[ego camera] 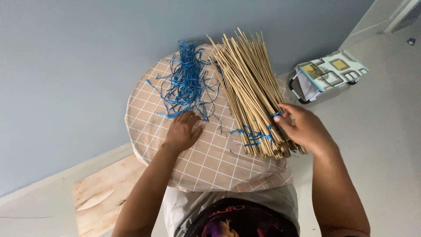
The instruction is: Gathering thin bamboo sticks into bundles and securing them with blue plastic ties.
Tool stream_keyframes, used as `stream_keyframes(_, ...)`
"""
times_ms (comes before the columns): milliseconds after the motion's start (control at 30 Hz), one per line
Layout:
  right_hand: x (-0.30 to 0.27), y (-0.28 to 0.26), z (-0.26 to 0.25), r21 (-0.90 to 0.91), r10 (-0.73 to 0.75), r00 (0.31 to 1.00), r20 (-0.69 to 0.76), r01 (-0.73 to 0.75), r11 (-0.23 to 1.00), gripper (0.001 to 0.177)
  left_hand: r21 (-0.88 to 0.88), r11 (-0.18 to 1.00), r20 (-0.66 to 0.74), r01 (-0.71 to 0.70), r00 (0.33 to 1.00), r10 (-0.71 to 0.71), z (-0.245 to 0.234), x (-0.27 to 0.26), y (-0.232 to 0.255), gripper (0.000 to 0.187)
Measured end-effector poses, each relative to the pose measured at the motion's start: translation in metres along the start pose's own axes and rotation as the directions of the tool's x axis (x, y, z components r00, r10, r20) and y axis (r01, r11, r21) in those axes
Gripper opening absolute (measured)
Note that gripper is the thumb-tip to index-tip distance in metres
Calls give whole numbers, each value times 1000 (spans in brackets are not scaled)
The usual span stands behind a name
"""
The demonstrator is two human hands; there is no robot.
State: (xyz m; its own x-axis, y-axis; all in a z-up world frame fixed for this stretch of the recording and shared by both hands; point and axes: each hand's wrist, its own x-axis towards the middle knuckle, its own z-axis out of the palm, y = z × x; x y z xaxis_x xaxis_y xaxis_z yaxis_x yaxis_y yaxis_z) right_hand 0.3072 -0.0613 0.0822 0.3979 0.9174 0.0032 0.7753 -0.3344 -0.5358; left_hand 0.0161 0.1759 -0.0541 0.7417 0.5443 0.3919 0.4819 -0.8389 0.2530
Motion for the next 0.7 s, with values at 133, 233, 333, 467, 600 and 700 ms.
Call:
stream_keyframes(133, 9, 71, 13, 207, 33, 988, -154, -1, 978, 50, 21, 999, -10, -31, 999, 31, -2, -1, 2, 36)
stream_keyframes(233, 20, 119, 29, 426, 168, 953, -252, -46, 903, 37, 6, 999, -73, -54, 996, 54, -2, -1, 4, 37)
stream_keyframes(333, 30, 116, 26, 525, 200, 971, -134, -102, 845, 42, -3, 999, -98, -34, 995, 33, -1, 0, 2, 36)
stream_keyframes(467, 62, 125, 22, 495, 175, 984, 14, -159, 854, 38, 16, 999, -129, -28, 991, 30, 4, 0, 0, 38)
stream_keyframes(600, 103, 137, 22, 360, 165, 975, 149, -209, 909, 38, -21, 1000, -106, -22, 994, 20, -4, 4, 5, 38)
stream_keyframes(700, 127, 146, 30, 230, 118, 966, 229, -172, 958, 39, -59, 998, -94, 4, 996, -10, -10, 6, 11, 38)
